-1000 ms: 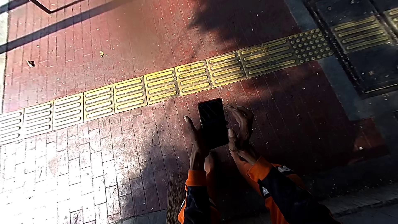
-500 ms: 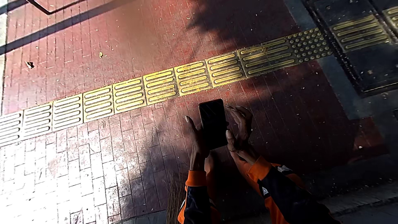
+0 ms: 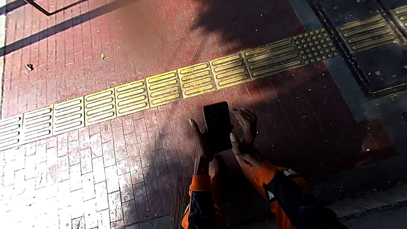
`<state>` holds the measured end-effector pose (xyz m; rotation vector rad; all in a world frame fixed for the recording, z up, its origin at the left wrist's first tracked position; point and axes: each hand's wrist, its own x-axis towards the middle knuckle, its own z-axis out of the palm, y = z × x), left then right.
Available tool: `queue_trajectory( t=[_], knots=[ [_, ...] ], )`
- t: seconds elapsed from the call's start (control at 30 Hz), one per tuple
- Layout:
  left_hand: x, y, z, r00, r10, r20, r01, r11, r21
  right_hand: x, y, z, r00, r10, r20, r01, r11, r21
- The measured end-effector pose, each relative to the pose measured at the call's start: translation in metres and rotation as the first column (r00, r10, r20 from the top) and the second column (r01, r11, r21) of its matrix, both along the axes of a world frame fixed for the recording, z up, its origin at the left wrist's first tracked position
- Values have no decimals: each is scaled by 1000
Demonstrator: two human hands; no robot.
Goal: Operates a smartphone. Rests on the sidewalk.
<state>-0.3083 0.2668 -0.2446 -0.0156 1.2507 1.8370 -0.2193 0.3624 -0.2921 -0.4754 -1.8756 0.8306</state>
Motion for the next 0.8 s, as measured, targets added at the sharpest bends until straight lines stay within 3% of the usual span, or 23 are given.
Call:
queue_trajectory(
  t=[0.8],
  knots=[
    [1,1,0,1000,-12,1,12,1000,16,-1,0,0,1000,-9,12,8,1000,18]
  ],
)
